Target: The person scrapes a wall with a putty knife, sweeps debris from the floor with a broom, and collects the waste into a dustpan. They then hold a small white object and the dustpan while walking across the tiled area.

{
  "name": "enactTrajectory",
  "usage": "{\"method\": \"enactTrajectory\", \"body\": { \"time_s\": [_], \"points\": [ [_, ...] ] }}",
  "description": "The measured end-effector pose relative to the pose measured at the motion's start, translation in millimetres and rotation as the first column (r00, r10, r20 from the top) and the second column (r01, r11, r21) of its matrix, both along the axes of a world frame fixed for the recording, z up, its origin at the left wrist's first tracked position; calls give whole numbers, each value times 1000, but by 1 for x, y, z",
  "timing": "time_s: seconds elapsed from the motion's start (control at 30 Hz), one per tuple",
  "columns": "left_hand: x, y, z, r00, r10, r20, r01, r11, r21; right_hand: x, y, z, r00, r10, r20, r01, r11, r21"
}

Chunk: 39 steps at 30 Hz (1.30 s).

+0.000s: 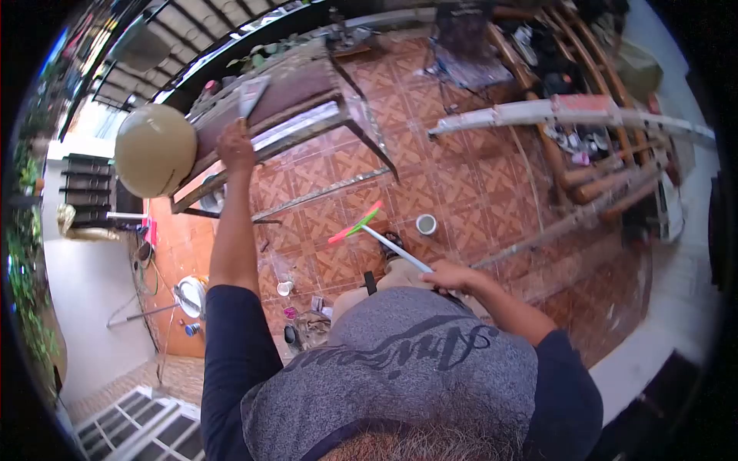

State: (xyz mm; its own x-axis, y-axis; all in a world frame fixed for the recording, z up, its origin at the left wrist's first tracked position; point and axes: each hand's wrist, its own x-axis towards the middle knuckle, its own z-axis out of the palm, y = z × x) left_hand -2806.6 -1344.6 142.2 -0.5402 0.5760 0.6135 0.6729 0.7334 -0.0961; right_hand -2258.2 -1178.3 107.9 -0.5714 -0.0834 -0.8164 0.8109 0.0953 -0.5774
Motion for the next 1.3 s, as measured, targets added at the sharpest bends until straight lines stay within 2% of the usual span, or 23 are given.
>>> {"method": "enactTrajectory", "body": {
  "time_s": [0.03, 0.2, 0.23, 0.27, 0.3, 0.37, 0.43, 0.47, 0.5, 0.57, 0.63, 0.67, 0.7, 0.73, 0.77, 0.8, 0.83, 0.97, 1.03, 1.1, 1.17, 1.23, 1.3],
  "points": [
    [3, 0, 0, 995, 29, 100, -36, 997, 66, -3, 2, 5, 1000, -16, 7, 16, 999, -43],
    [54, 4, 42, 998, 39, -55, -27, 975, 219, -21, 10, 4, 998, -39, 49, 45, 989, -138],
    [51, -6, 15, 992, -43, -123, 83, 935, 346, -32, 9, 10, 999, 27, 33, -22, 990, -136],
    [78, -21, 5, 982, 30, 187, -71, 974, 217, -42, 9, 18, 996, 26, 85, -15, 992, -126],
    [94, -42, -11, 975, -123, 183, 87, 977, 193, -50, 9, 22, 989, 25, 143, -9, 994, -113],
    [151, -85, -24, 870, -194, 452, 175, 981, 85, -69, 0, 24, 988, 86, 127, -76, 993, -86],
    [200, -146, -63, 778, -257, 574, 429, 884, -185, -93, -7, 20, 980, 159, 122, -152, 986, -68],
    [233, -174, -71, 723, -175, 668, 310, 947, -88, -104, -11, 15, 979, 176, 104, -167, 982, -88],
    [269, -202, -78, 647, -119, 753, 178, 984, 4, -114, -16, 13, 979, 185, 89, -175, 979, -108],
    [333, -270, -121, 456, 75, 887, -60, 997, -53, -148, -36, 29, 957, 269, 111, -262, 963, -69],
    [392, -330, -132, 83, 266, 960, -401, 891, -212, -179, -59, 34, 944, 294, 147, -283, 955, -93],
    [428, -372, -155, 13, 286, 958, -443, 861, -250, -196, -72, 34, 934, 340, 105, -332, 939, -88],
    [473, -413, -207, -106, 381, 919, -714, 614, -337, -214, -90, 40, 926, 362, 107, -355, 931, -80],
    [498, -438, -190, -225, 480, 848, -606, 613, -508, -231, -111, 51, 942, 279, 185, -260, 958, -120],
    [542, -477, -234, -366, 534, 762, -658, 431, -618, -247, -130, 59, 945, 191, 265, -156, 977, -147],
    [566, -495, -227, -462, 517, 721, -698, 290, -655, -268, -143, 56, 922, 257, 288, -174, 943, -284],
    [579, -508, -222, -553, 483, 679, -714, 146, -685, -286, -165, 62, 921, 264, 287, -186, 945, -270],
    [588, -542, -231, -535, 373, 758, -816, 6, -578, -336, -262, 95, 902, 329, 280, -269, 934, -234],
    [558, -541, -227, -455, 176, 873, -889, -138, -436, -356, -299, 96, 897, 350, 269, -295, 929, -225],
    [532, -545, -242, -389, 201, 899, -919, -18, -393, -373, -331, 92, 897, 348, 273, -282, 925, -253],
    [504, -544, -253, -289, 86, 953, -956, 19, -292, -388, -363, 97, 899, 339, 278, -274, 929, -248],
    [474, -551, -262, -224, 85, 971, -956, 173, -236, -403, -385, 99, 896, 368, 250, -318, 922, -220],
    [440, -553, -245, -222, 63, 973, -951, 207, -230, -416, -399, 101, 901, 352, 255, -295, 926, -236]
  ]
}}
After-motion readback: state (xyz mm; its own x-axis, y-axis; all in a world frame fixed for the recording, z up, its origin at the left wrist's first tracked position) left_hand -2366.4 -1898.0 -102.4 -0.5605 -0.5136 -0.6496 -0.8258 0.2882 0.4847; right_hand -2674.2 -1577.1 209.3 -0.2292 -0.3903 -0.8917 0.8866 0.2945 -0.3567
